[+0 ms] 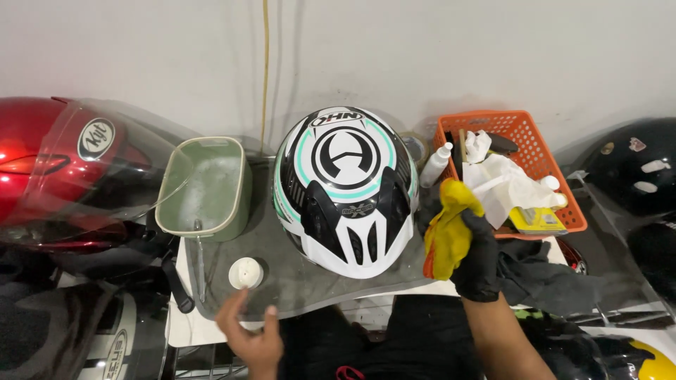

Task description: The person cleans a white motorcycle helmet with black and green graphics using a yellow cloth and a white substance from a small container. They wipe the exterior and interior surfaces, then lift the visor to clean underneath. Finally, they place the white helmet aside and pick up a red helmet to begin cleaning it.

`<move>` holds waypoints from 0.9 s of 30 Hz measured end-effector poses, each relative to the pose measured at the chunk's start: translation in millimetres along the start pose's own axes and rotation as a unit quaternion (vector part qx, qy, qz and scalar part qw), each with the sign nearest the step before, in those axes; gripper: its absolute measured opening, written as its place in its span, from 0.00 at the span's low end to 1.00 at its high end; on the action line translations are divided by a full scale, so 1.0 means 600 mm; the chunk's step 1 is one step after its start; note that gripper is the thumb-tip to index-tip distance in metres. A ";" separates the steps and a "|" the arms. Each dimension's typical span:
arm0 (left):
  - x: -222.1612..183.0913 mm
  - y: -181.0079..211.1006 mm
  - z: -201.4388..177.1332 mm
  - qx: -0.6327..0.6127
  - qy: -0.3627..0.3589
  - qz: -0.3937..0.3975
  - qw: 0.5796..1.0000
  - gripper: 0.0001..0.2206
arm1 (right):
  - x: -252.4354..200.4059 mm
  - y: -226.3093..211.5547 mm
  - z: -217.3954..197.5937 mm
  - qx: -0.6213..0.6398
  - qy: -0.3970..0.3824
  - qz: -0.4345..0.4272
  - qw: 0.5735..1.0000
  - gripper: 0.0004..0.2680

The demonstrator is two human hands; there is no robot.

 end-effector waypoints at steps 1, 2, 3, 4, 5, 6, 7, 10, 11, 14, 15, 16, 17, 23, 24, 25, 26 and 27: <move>0.008 0.002 -0.004 0.000 -0.001 -0.001 1.000 0.21 | -0.003 -0.002 0.002 -0.001 0.001 0.000 1.000 0.18; 0.016 -0.010 -0.010 0.020 0.003 -0.040 0.999 0.23 | -0.005 -0.005 0.006 -0.051 -0.009 -0.006 0.999 0.18; 0.022 -0.022 -0.016 0.041 0.007 -0.080 0.996 0.26 | -0.008 -0.008 0.011 -0.100 -0.019 -0.013 0.995 0.18; 0.019 -0.021 -0.017 0.041 0.007 -0.080 0.996 0.26 | -0.016 -0.020 0.031 -0.100 -0.019 -0.012 0.995 0.18; 0.016 -0.009 -0.024 0.043 0.025 -0.046 0.998 0.25 | -0.026 -0.032 0.071 -0.117 -0.077 -0.019 0.990 0.19; 0.012 0.003 -0.030 0.046 0.043 -0.012 0.998 0.24 | -0.038 -0.042 0.110 -0.133 -0.134 -0.025 0.982 0.19; 0.006 0.015 -0.024 0.045 0.043 -0.011 0.998 0.24 | -0.047 -0.030 0.071 -0.133 -0.133 -0.025 0.982 0.19; -0.003 0.100 -0.007 -0.076 0.039 0.071 0.994 0.19 | -0.080 0.001 0.020 -0.148 -0.086 0.050 0.984 0.23; 0.001 0.144 0.021 -0.119 -0.038 0.086 0.988 0.16 | -0.110 -0.023 0.116 -0.207 -0.238 -0.007 0.949 0.17; 0.008 0.221 0.075 -0.192 -0.191 0.056 0.961 0.17 | -0.188 -0.033 0.249 -0.266 -0.445 -0.064 0.853 0.12; 0.007 0.234 0.102 -0.225 -0.266 0.014 0.937 0.20 | -0.211 -0.027 0.276 -0.271 -0.503 -0.066 0.818 0.12; 0.010 0.237 0.108 -0.224 -0.265 0.015 0.938 0.20 | -0.217 -0.022 0.274 -0.270 -0.505 -0.066 0.817 0.12; 0.009 0.248 0.120 -0.220 -0.290 0.033 0.931 0.20 | -0.223 -0.011 0.270 -0.296 -0.504 -0.061 0.809 0.12; 0.009 0.269 0.145 -0.173 -0.298 0.132 0.929 0.12 | -0.225 0.031 0.209 -0.355 -0.446 -0.026 0.821 0.13; 0.009 0.269 0.149 -0.162 -0.310 0.139 0.926 0.12 | -0.222 0.033 0.191 -0.356 -0.422 -0.030 0.833 0.13; 0.018 0.274 0.149 -0.162 -0.310 0.138 0.927 0.12 | -0.223 0.032 0.197 -0.356 -0.422 -0.030 0.833 0.13; 0.026 0.281 0.149 -0.159 -0.309 0.150 0.926 0.10 | -0.213 0.039 0.189 -0.395 -0.384 -0.004 0.835 0.12; 0.032 0.289 0.146 -0.156 -0.309 0.158 0.925 0.09 | -0.208 0.044 0.179 -0.432 -0.345 0.024 0.833 0.11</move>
Point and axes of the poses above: each hand's wrist, its own x-axis towards the middle knuckle, its own z-axis out of the palm, y = z × x, the point moved 10 cm from there along x, towards the middle knuckle, and after that the axes turned 2 degrees about -z, right-handed, at the moved point
